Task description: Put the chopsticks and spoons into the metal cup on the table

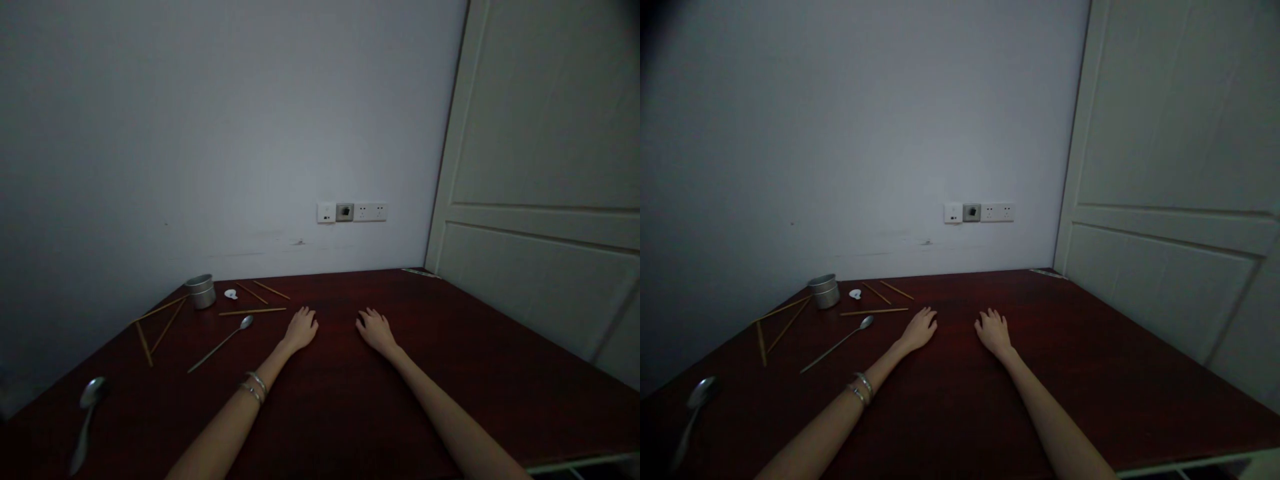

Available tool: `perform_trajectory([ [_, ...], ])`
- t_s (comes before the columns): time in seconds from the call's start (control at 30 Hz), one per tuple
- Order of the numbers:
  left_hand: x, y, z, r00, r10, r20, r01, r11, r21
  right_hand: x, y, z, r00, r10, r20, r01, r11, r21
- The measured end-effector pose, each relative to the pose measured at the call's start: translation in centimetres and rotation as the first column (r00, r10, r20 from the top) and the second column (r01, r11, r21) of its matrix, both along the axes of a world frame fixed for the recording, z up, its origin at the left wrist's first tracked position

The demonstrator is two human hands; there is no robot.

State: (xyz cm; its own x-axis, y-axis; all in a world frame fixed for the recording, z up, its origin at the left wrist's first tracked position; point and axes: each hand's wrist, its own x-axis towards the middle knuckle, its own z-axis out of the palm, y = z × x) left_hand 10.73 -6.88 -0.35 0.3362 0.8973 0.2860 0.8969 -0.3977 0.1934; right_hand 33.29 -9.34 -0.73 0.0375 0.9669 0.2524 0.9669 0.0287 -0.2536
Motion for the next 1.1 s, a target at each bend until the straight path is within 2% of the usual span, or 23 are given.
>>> perform_trajectory([
  [0.3,-0.3,-0.8,0.4,0.999,-0.027,0.023,0.027,0.999,-0.022,0.8,0.6,-0.4,0.999,0.049,0.005,-0.049,0.998,-0.028],
  [1.1,-0.7,-1.0,-0.1,0.998,-0.060,0.031,0.060,0.998,-0.007,1.1,0.9,-0.9,0.997,0.063,0.054,-0.061,0.998,-0.032],
])
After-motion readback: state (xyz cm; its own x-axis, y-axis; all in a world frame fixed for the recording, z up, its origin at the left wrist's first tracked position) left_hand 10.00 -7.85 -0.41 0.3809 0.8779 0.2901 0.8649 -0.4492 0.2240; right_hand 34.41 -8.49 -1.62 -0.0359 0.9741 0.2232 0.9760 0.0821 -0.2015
